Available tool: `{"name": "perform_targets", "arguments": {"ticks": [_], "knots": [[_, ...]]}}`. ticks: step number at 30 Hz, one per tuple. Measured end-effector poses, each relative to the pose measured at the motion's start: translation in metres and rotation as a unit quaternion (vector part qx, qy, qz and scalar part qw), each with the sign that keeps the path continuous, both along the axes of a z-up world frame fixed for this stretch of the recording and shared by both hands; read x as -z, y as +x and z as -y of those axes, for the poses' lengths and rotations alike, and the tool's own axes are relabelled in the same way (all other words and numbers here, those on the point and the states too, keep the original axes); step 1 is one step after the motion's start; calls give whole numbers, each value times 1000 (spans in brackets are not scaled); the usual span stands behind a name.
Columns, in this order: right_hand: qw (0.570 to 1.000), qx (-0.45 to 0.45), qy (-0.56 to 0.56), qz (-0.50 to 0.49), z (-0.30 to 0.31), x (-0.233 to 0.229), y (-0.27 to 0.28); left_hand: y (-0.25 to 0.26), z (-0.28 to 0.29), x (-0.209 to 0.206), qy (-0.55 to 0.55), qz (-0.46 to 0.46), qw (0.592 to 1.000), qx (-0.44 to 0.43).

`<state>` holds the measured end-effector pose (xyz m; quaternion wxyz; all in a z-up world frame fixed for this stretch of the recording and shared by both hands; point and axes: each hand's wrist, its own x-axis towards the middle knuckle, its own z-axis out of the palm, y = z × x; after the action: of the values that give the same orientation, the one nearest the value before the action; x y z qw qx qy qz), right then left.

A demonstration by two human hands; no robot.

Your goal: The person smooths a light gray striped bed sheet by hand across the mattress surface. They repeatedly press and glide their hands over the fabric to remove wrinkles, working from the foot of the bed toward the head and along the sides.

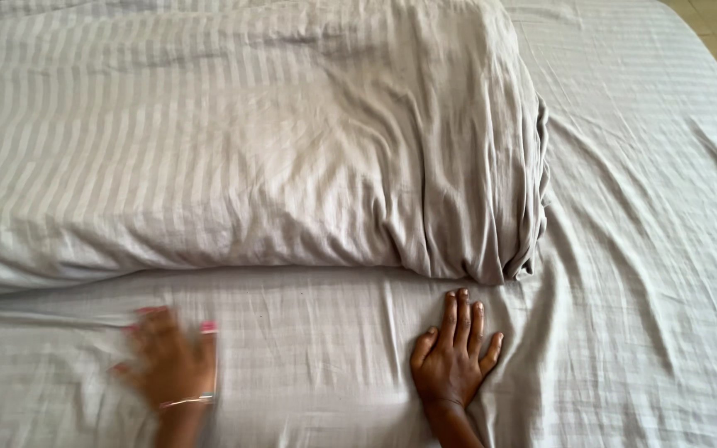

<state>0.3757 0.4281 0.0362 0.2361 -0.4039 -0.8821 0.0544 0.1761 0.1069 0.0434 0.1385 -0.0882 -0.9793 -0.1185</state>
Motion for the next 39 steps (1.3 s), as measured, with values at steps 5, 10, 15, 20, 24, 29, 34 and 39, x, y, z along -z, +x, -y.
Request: {"name": "perform_targets", "arguments": {"ticks": [5,10,15,20,24,29,34,39], "knots": [[1000,-7,-10,4,1,1,1,77,-167,-11,14,39,975,218],[1000,-3,5,3,2,0,2,92,-198,-42,206,43,906,366],[1000,0,-3,2,4,0,8,3,-23,-26,144,-47,987,48],[1000,3,12,-9,4,-2,-1,-34,-13,16,-44,-50,998,-12],[1000,6,10,-5,3,0,0,20,-131,23,2,8,988,156],[1000,-14,10,-21,0,-1,-1,98,-230,-25,206,67,846,487],[1000,-1,26,-5,4,2,1,21,-122,-11,316,32,906,279],[999,8,31,-15,2,-2,-3,-72,2,13,-64,-111,992,-3]]}}
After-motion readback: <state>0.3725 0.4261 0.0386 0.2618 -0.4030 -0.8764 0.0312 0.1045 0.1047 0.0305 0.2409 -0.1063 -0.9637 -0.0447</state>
